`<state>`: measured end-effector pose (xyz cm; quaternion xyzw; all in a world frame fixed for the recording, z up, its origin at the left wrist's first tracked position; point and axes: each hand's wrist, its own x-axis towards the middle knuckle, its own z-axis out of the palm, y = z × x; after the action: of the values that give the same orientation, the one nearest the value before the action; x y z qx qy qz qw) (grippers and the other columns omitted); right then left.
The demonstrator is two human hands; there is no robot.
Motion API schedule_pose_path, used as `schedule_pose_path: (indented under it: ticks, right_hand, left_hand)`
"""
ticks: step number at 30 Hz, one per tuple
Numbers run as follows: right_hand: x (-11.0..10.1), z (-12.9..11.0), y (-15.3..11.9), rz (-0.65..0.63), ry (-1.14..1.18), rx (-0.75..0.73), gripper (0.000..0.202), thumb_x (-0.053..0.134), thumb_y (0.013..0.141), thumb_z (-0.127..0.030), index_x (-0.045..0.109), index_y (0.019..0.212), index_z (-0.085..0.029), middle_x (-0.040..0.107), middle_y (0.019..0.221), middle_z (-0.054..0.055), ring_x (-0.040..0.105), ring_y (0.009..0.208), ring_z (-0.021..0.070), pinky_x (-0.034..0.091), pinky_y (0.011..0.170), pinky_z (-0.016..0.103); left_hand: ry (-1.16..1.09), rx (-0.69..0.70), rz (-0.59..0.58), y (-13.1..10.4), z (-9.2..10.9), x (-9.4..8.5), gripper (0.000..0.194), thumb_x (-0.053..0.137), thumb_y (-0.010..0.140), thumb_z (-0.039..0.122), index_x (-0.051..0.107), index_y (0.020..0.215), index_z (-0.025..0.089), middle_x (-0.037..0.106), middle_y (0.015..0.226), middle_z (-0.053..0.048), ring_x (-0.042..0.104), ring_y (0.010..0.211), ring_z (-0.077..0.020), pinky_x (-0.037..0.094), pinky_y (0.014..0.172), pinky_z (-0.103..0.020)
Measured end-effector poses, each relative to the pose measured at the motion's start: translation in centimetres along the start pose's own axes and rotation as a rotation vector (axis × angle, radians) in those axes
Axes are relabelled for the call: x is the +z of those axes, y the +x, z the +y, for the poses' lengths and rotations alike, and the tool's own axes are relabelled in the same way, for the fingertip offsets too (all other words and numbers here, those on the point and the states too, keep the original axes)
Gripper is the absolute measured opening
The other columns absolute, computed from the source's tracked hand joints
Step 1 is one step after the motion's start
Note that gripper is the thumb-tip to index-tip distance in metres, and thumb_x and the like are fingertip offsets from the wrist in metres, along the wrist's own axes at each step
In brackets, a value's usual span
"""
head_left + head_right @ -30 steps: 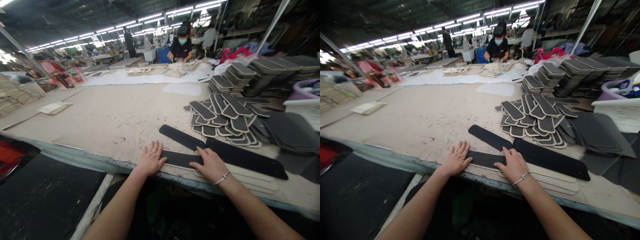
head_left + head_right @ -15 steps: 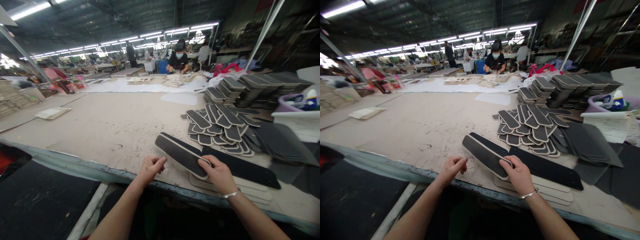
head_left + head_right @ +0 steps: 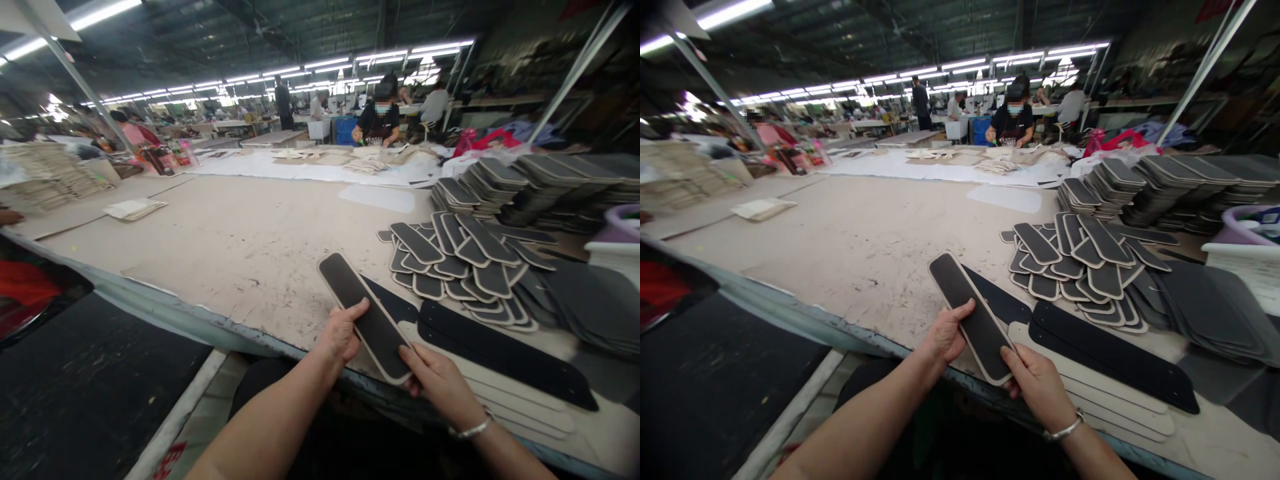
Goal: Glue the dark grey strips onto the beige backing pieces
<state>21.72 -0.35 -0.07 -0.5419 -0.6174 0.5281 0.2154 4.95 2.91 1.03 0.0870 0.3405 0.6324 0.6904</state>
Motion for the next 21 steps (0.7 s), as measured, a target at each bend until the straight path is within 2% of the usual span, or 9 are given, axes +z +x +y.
schedule_pose_path:
  ticks: [4,9,13,16,18,21]
  right_hand:
    - [-0.1,0.3,-0.2,-0.078,-0.023,0.032,0.038,0.041,0.081,-0.056,0.049,0.070,-0.020,0.055,0.050,-0.004,0.054,0.045,0.0124,0.040,0.042,0.021]
    - [-0.7,-0.2,-1.0,-0.066,-0.078,-0.008,0.034,0.038,0.083,-0.052,0.044,0.069,-0.021,0.043,0.043,-0.008,0.046,0.036,0.0098,0.032,0.036,0.020]
    - [-1.4,-1.0,-1.5,0.023,-0.142,-0.150,0.032,0.038,0.085,-0.045,0.046,0.066,-0.021,0.043,0.051,-0.006,0.044,0.040,0.0086,0.033,0.039,0.021]
    - [-2.5,-1.7,-1.5,0.100,-0.201,-0.238,0.033,0.041,0.084,-0.042,0.048,0.061,-0.020,0.045,0.055,-0.004,0.045,0.045,0.0095,0.036,0.044,0.022]
    - [-4.0,-2.2,-1.2,0.171,-0.156,-0.201,0.032,0.043,0.083,-0.044,0.051,0.064,-0.020,0.045,0.051,-0.004,0.044,0.043,0.0102,0.035,0.043,0.023]
    - [-7.7,-2.5,-0.3,0.397,0.069,-0.066,0.035,0.045,0.079,-0.053,0.057,0.083,-0.020,0.051,0.050,-0.002,0.043,0.038,0.0119,0.035,0.038,0.024]
  left_hand:
    - [-0.023,0.028,0.163,1.4,2.3,-0.5,0.020,0.072,0.063,0.017,0.063,0.078,0.007,0.067,0.069,-0.009,0.066,0.070,-0.0225,0.054,0.075,-0.038]
    - [0.006,0.231,0.232,2.6,5.2,-1.0,0.012,0.067,0.069,0.018,0.064,0.076,0.009,0.067,0.068,-0.007,0.065,0.070,-0.0181,0.054,0.073,-0.030]
    - [0.038,0.308,0.201,2.9,5.3,-1.0,0.009,0.066,0.072,0.019,0.065,0.077,0.011,0.068,0.073,-0.004,0.064,0.069,-0.0141,0.053,0.071,-0.024]
    - [0.062,0.345,0.125,2.7,5.2,-0.9,0.015,0.065,0.073,0.021,0.064,0.084,0.012,0.068,0.083,-0.004,0.064,0.079,-0.0138,0.051,0.076,-0.022]
    - [0.105,0.335,0.018,2.6,5.3,-0.8,0.024,0.061,0.077,0.033,0.061,0.094,0.015,0.066,0.098,-0.006,0.062,0.090,-0.0155,0.049,0.082,-0.025]
    - [0.179,0.239,-0.097,2.3,5.4,-0.7,0.041,0.047,0.083,0.050,0.055,0.107,0.018,0.057,0.118,-0.010,0.059,0.101,-0.0198,0.048,0.085,-0.032]
